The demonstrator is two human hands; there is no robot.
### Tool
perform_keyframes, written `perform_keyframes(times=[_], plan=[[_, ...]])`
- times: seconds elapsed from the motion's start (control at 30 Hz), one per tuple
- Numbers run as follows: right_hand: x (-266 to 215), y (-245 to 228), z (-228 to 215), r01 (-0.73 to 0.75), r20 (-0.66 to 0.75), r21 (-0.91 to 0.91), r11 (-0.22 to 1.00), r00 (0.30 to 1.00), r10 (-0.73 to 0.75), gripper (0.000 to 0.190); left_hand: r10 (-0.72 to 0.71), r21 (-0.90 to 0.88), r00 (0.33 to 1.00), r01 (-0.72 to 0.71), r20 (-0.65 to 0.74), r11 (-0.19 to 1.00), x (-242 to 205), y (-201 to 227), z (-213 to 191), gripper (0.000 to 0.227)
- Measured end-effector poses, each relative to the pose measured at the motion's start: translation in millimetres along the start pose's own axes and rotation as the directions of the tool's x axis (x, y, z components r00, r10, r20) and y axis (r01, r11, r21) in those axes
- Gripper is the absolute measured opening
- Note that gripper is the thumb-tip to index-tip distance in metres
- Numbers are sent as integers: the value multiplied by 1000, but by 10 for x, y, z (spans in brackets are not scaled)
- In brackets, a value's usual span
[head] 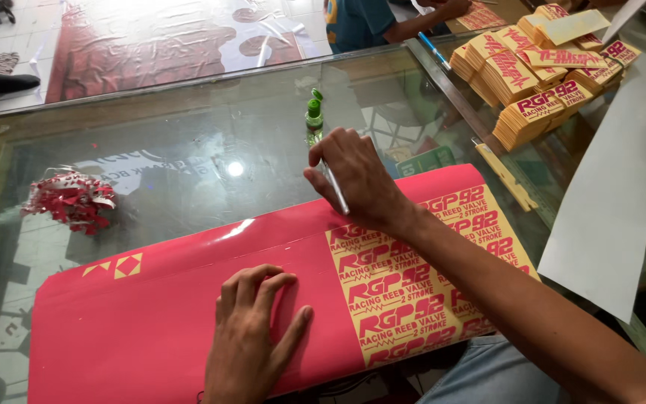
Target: The person uses a silver craft knife to carefully cut out individual red and yellow 'RGP 92' stickers from a larger sheet of pink vinyl. They hold the vinyl sheet steady with their left hand while tracing the outlines of the text with the blade in their right hand.
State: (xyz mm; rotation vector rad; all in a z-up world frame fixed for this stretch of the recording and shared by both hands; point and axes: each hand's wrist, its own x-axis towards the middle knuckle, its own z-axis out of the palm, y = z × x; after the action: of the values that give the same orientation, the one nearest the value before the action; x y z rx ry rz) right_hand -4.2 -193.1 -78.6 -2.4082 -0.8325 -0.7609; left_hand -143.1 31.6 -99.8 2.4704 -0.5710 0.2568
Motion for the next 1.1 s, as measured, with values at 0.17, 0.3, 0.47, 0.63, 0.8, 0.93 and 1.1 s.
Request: perform_keyframes(times=[0.17, 0.3, 0.47, 0.63, 0.8, 0.93, 1.1], plan=[[-163, 225, 79, 17, 124, -41, 999, 992, -12, 16, 8, 19, 1000, -7, -11, 1000, 35, -65, 69, 43], [-190, 233, -116, -41, 12, -48, 998, 999, 41, 35, 61, 21, 997, -60, -39, 998, 23, 50, -41, 39], [-321, 279, -167, 41, 76, -143, 989, 997, -30, 25, 64, 10, 996, -64, -65, 998, 55, -2, 12, 40], [-366, 152, -99, 5, 67, -164, 986, 998, 6, 19, 1, 18, 1000, -1, -2, 1000, -36, 54, -52, 41], [-150, -167, -227, 88, 9, -106, 991, 996, -87, 16, 9, 29, 1000, -9, -18, 1000, 5, -35, 32, 42], [-174, -321, 72, 126, 67, 9, 992, 990, -127, 18, -14, 22, 1000, 14, 8, 1000, 18, 22, 4, 40], [-65, -299, -85, 157, 34, 26, 987, 987, -158, 14, -22, 37, 1000, 21, 21, 999, 13, 2, 4, 45]])
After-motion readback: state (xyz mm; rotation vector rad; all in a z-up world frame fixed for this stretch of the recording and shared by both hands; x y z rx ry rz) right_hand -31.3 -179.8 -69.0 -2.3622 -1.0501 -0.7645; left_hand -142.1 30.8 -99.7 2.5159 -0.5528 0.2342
